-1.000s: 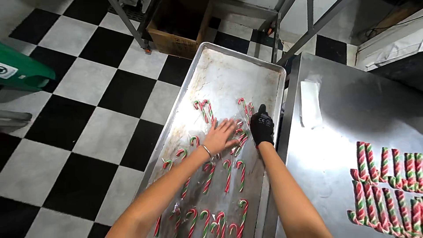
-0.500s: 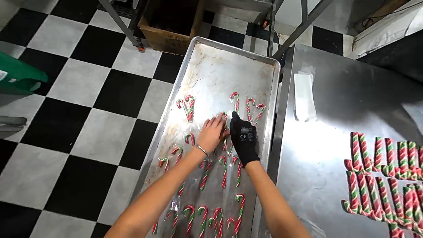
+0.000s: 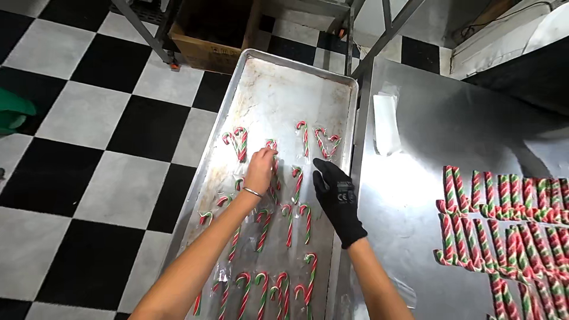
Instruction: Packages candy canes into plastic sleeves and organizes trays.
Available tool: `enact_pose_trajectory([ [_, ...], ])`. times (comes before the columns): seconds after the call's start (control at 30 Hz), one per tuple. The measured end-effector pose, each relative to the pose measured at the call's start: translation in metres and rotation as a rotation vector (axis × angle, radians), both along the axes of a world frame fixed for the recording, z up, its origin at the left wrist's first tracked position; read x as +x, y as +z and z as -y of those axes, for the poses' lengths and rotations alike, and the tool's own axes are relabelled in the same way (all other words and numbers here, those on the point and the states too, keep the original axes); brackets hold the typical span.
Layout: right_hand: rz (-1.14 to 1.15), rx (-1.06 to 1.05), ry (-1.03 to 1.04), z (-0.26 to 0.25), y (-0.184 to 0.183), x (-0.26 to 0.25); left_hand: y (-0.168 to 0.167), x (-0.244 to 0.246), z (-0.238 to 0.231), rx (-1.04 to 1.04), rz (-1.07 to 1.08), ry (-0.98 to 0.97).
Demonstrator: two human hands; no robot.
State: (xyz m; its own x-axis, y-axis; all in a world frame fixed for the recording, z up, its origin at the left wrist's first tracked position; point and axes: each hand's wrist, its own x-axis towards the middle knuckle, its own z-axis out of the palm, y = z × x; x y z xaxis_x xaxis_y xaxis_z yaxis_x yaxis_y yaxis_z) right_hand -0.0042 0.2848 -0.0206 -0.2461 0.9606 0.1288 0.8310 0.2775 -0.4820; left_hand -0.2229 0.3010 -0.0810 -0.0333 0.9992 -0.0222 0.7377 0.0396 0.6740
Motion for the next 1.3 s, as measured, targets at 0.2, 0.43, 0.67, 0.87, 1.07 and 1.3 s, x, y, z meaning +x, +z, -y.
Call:
enact_pose_trajectory([
  [0.2,-0.034,0.123,-0.191,0.072,0.059,0.080,-0.002,-0.041,-0.025,-0.133,-0.027,0.140],
  [0.43,-0.484,-0.089,-0.773,0.231,0.060,0.174,0.059,0.057,0.083,0.007,0.098,-0.169],
  [0.67,-0.750,-0.328,-0.810,0.306,0.053,0.186,0.087,0.164,0.265,-0.552,0.544,-0.079],
  [0.87,-0.780,-0.459,-0.503,0.279,0.045,0.182,0.109,0.207,0.265,-0.172,0.269,0.033],
  [1.07,-0.931,-0.468,-0.498,0.299,0.041,0.223,0.105,0.248,0.199,-0.316,0.021,-0.007],
  [1.3,-1.007,-0.410,-0.572,0.328,0.025,0.284,0.135,0.221,0.192,-0.026,0.516,0.157],
])
